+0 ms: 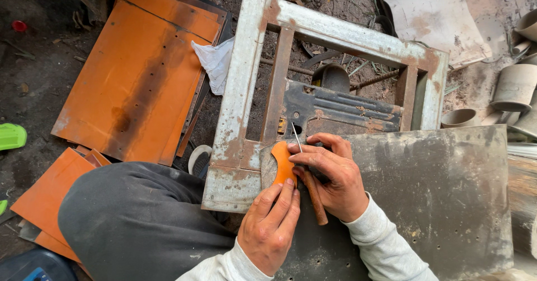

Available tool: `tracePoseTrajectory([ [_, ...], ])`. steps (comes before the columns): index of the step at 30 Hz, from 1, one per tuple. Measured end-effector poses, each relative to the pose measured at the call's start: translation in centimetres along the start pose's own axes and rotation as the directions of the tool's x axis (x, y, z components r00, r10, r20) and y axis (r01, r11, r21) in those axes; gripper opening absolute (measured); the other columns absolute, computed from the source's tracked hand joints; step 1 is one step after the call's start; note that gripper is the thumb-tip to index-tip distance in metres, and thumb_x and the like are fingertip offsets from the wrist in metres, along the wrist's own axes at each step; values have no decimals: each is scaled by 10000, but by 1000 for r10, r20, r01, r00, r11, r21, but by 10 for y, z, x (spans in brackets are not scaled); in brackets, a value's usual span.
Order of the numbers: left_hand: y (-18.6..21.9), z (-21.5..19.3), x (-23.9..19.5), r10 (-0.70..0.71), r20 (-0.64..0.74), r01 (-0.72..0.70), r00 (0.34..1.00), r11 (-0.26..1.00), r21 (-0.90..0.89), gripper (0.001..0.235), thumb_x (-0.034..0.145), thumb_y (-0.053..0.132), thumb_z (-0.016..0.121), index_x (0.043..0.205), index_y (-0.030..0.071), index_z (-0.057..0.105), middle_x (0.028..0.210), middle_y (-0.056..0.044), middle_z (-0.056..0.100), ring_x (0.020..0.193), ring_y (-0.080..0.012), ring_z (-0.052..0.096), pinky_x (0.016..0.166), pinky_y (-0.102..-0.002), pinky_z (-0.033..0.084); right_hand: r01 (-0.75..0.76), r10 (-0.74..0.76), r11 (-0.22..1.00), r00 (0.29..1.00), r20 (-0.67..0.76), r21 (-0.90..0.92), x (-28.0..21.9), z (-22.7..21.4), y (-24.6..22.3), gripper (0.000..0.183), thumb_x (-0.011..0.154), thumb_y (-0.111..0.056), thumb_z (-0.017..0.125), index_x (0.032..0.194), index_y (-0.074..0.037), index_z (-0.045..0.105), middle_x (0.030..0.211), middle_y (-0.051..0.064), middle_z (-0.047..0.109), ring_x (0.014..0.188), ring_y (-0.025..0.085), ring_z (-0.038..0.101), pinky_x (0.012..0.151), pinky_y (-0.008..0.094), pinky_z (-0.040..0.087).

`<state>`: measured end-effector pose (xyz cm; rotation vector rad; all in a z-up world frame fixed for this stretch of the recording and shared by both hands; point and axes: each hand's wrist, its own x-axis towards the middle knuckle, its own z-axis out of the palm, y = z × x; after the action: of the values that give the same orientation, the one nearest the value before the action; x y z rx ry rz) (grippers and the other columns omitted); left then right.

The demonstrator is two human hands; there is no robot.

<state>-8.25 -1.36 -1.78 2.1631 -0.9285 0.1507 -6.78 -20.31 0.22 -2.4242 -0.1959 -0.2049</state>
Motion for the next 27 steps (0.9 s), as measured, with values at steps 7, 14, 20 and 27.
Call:
tracePoseTrajectory([
  [7, 2, 0, 0, -11, 4, 11, 1000, 1000, 5, 319, 862, 33, 672, 1161, -70, 712, 1291, -189, 660, 1197, -290, 612, 1033, -386, 521, 5, -5, 1000, 1000, 1, -17, 0, 0, -1, 263, 832, -139, 813, 1075, -140, 713, 1220, 7, 748, 1181, 298, 620, 1039, 427, 417],
  [14, 5, -4, 3, -19, 55, 17, 998, 999, 39, 352, 845, 39, 640, 1175, -71, 690, 1294, -189, 649, 1196, -302, 601, 1022, -397, 514, -66, 92, 975, 989, -114, 210, -6, -4, 0, 210, 924, -58, 692, 1133, -51, 702, 1197, 81, 732, 1186, 276, 639, 1046, 402, 486],
  [20, 1, -6, 3, -7, 116, 5, 993, 1000, 13, 418, 788, 5, 626, 1194, -81, 679, 1310, -200, 645, 1197, -315, 598, 1002, -400, 516, -83, 358, 743, 888, -289, 664, -21, 0, 22, 154, 1076, -56, 573, 1154, 32, 673, 1142, 123, 680, 1055, 190, 634, 983, 329, 530],
  [27, -6, 0, 0, 44, 146, -49, 988, 998, 30, 475, 719, 10, 689, 1186, -73, 690, 1284, -210, 658, 1157, -343, 607, 978, -426, 506, -151, 559, 506, 807, -190, 849, -29, 5, 31, 113, 1046, -3, 589, 1117, 20, 674, 1085, 129, 693, 992, 209, 679, 922, 360, 568],
])
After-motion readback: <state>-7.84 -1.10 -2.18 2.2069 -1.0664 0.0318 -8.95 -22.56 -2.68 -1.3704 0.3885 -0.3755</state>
